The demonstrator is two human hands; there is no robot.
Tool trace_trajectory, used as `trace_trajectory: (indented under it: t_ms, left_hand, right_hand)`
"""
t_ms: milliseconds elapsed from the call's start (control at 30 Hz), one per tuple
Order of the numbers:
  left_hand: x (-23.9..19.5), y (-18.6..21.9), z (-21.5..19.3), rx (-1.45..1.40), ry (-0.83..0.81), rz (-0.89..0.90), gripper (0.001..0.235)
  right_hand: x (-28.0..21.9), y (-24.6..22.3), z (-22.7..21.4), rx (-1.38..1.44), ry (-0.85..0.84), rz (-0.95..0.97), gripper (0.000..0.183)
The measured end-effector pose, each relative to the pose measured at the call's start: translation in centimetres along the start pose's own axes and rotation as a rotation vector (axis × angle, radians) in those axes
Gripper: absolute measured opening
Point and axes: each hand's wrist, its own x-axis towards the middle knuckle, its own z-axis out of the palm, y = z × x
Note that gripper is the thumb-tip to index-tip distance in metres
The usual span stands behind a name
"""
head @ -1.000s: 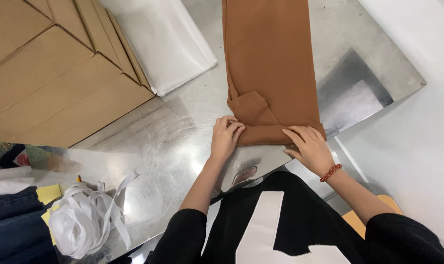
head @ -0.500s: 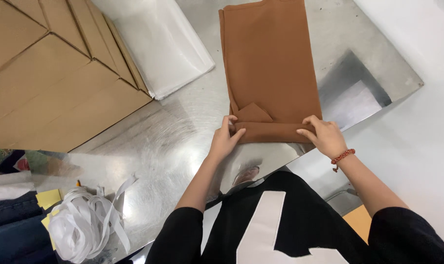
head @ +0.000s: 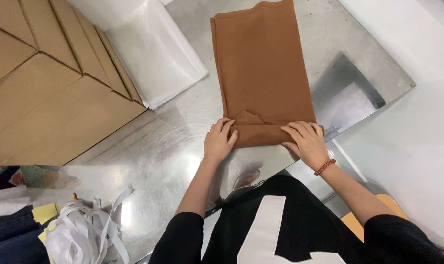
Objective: The person takes several brown skirts from a clothing rack, removes them from hangers, and folds them neatly on a metal table. The person handles the garments one at a time, smoothing and folding them into compact rectangles before stacking them.
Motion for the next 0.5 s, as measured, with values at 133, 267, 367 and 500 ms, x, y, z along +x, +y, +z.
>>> trace_trajectory:
  t_ms: [133,267,367,500]
  left_hand:
    - [-0.7,0.7,0.3,-0.078,0.185,0.111,0.047]
    - [-1.0,-0.1,1.3,-0.175,0.285,0.209,0.061]
    - [-1.0,0.5,0.2,-0.229,0.237,0.125,0.054]
    - [0.1,1.3,-0.7,-0.350,0.175,-0.007,0.056]
  right_hand:
    - [3.2,1.3,-2.2,0.114,-0.299,0.065,0.049]
    - [7.1,2.9,-3.6,0.313,-0.579,0.125,0.050]
    - [9.0,4.3,-3.0,0.324,-0.597,0.134,0.052]
    - [10.8,4.6,-2.7,0.315,-0.586,0.206,0.045]
